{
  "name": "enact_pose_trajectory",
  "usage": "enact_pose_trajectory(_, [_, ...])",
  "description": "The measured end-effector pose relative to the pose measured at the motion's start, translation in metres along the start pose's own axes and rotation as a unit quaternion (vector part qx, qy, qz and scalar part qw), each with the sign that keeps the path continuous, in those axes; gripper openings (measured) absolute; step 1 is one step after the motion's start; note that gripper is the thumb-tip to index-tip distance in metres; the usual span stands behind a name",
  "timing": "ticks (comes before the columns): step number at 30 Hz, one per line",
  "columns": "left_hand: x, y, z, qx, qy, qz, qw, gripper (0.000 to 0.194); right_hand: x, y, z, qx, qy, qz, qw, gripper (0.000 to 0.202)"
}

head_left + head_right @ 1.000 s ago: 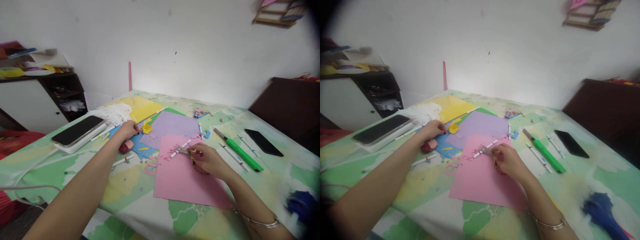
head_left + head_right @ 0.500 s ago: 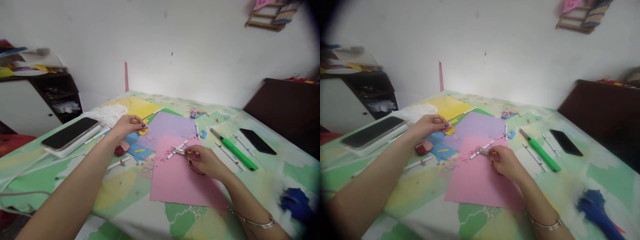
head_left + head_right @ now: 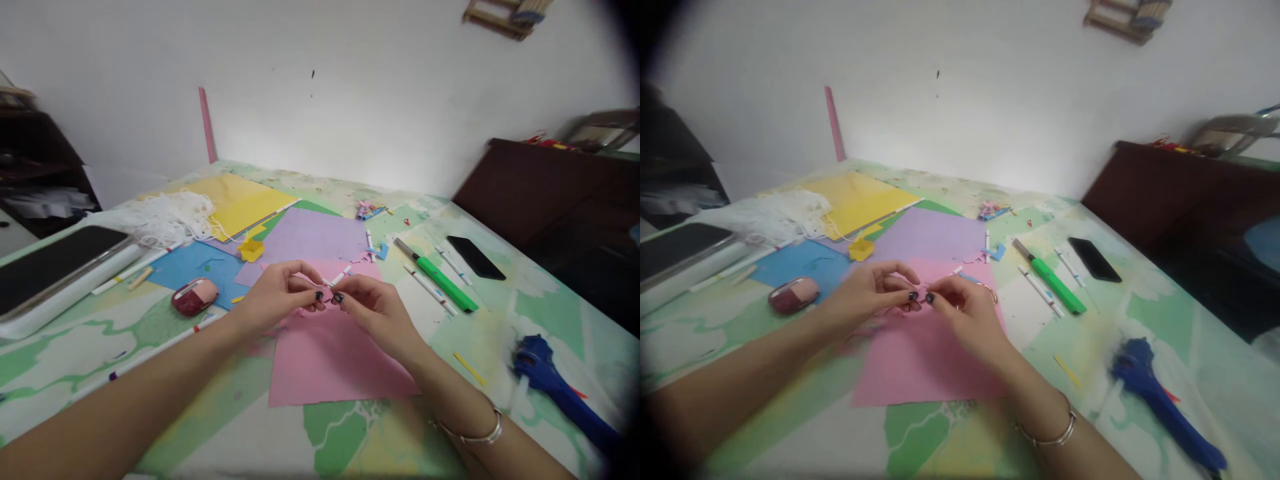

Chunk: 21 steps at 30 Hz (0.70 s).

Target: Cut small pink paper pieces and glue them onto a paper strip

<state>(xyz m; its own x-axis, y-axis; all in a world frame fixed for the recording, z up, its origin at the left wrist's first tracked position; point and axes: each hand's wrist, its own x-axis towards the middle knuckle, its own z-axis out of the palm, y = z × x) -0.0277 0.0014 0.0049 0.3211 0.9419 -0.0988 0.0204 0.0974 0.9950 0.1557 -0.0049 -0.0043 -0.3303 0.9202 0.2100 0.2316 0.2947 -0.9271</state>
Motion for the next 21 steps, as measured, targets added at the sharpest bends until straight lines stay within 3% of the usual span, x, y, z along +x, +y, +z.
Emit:
enact_pose_trajectory(8, [0.0025, -0.0057, 0.0013, 0.021, -0.036, 0.011, 0.999, 0.019, -0.0020, 0.0025, 0.0046, 0.005, -0.023, 0.013, 1.000, 0.007])
enact_pose_trajectory(15, [0.0002, -0.0042, 0.0023, 0.021, -0.030, 0.014, 0.999, 0.020, -0.0004, -0.0009, 0.0028, 0.057, -0.025, 0.036, 0.997, 0.003])
enact_pose_trajectory(21, [0.0000, -0.0041, 0.0036, 0.025, -0.016, 0.042, 0.999, 0.018, -0.0008, 0.0007, 0.0028, 0.040, -0.037, 0.032, 0.998, 0.005])
